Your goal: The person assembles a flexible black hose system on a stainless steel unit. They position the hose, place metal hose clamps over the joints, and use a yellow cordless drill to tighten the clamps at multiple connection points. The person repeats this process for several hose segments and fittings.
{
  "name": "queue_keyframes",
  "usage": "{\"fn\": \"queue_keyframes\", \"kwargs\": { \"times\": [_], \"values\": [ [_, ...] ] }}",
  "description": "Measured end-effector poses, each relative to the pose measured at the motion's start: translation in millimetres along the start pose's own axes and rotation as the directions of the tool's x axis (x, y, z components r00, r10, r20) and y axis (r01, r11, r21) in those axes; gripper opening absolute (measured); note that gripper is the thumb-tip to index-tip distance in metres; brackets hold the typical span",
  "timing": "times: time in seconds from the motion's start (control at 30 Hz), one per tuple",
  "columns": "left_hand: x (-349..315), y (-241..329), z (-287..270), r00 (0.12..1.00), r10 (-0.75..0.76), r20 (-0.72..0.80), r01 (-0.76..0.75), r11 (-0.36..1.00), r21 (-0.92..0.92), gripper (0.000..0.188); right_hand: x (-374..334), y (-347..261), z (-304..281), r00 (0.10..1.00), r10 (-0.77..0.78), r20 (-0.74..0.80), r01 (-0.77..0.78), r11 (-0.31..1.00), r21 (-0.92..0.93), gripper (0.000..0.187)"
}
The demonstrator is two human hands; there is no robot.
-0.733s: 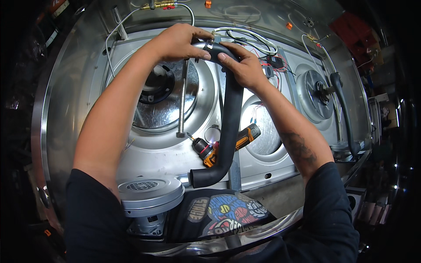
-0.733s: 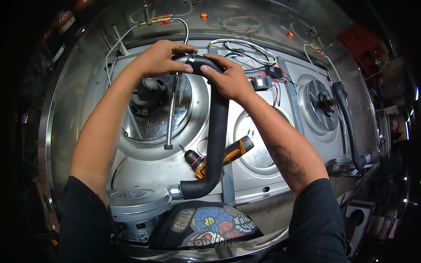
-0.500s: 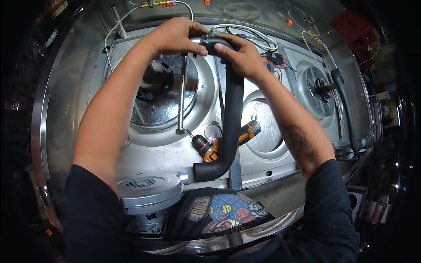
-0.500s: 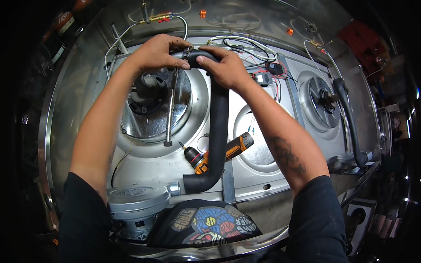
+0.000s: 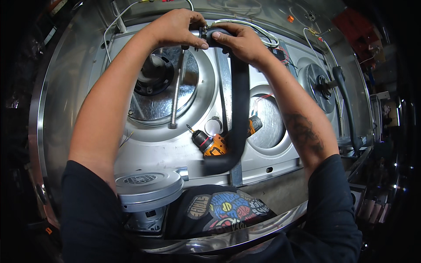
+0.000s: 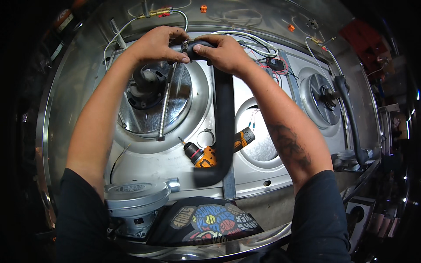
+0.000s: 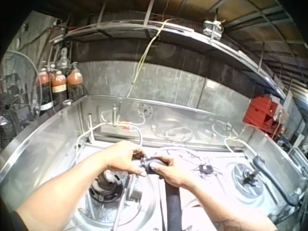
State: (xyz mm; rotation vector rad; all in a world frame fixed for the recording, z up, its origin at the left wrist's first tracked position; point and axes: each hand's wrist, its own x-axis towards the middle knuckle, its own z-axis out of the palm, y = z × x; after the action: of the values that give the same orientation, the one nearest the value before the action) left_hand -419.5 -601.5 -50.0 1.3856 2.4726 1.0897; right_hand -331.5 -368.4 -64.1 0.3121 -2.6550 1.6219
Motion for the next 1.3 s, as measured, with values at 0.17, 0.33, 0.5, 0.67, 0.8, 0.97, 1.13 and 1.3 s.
{"fn": "queue_keyframes", "kwargs": {
  "times": [0.17, 0.33, 0.5, 0.67, 0.8, 0.97, 1.13, 1.3],
  "values": [
    [0, 4, -2, 0.999, -0.049, 0.018, 0.048, 0.995, 0.085, 0.076, 10, -15, -10, 0.999, 0.006, 0.044, 0.004, 0.977, -0.215, 0.046],
    [6, 12, -5, 0.990, -0.088, 0.111, 0.074, 0.989, 0.129, 0.078, -9, -7, 8, 0.981, 0.192, 0.014, -0.191, 0.959, 0.209, 0.039],
    [4, 16, -5, 0.986, -0.121, 0.118, 0.108, 0.988, 0.115, 0.076, -14, 2, 18, 0.992, 0.118, -0.042, -0.103, 0.958, 0.269, 0.039],
    [-3, 15, -3, 0.995, -0.092, 0.031, 0.086, 0.984, 0.158, 0.069, -9, 0, 15, 0.992, 0.124, -0.017, -0.113, 0.948, 0.298, 0.043],
    [-2, 6, -4, 0.993, -0.059, 0.104, 0.058, 0.998, 0.012, 0.065, -1, -7, 8, 0.987, 0.160, 0.018, -0.161, 0.977, 0.138, 0.041],
    [1, -1, 2, 0.993, -0.090, 0.083, 0.097, 0.991, -0.090, 0.065, 5, -10, 5, 0.997, 0.074, -0.015, -0.075, 0.992, -0.102, 0.042],
    [2, 6, 1, 0.992, -0.071, 0.101, 0.061, 0.994, 0.093, 0.061, -1, -5, 17, 0.991, 0.073, -0.108, -0.074, 0.997, -0.003, 0.048],
    [1, 9, -1, 0.988, -0.084, 0.131, 0.084, 0.996, 0.006, 0.062, -10, -3, 22, 0.985, 0.066, -0.162, -0.025, 0.969, 0.245, 0.052]
  ]
}}
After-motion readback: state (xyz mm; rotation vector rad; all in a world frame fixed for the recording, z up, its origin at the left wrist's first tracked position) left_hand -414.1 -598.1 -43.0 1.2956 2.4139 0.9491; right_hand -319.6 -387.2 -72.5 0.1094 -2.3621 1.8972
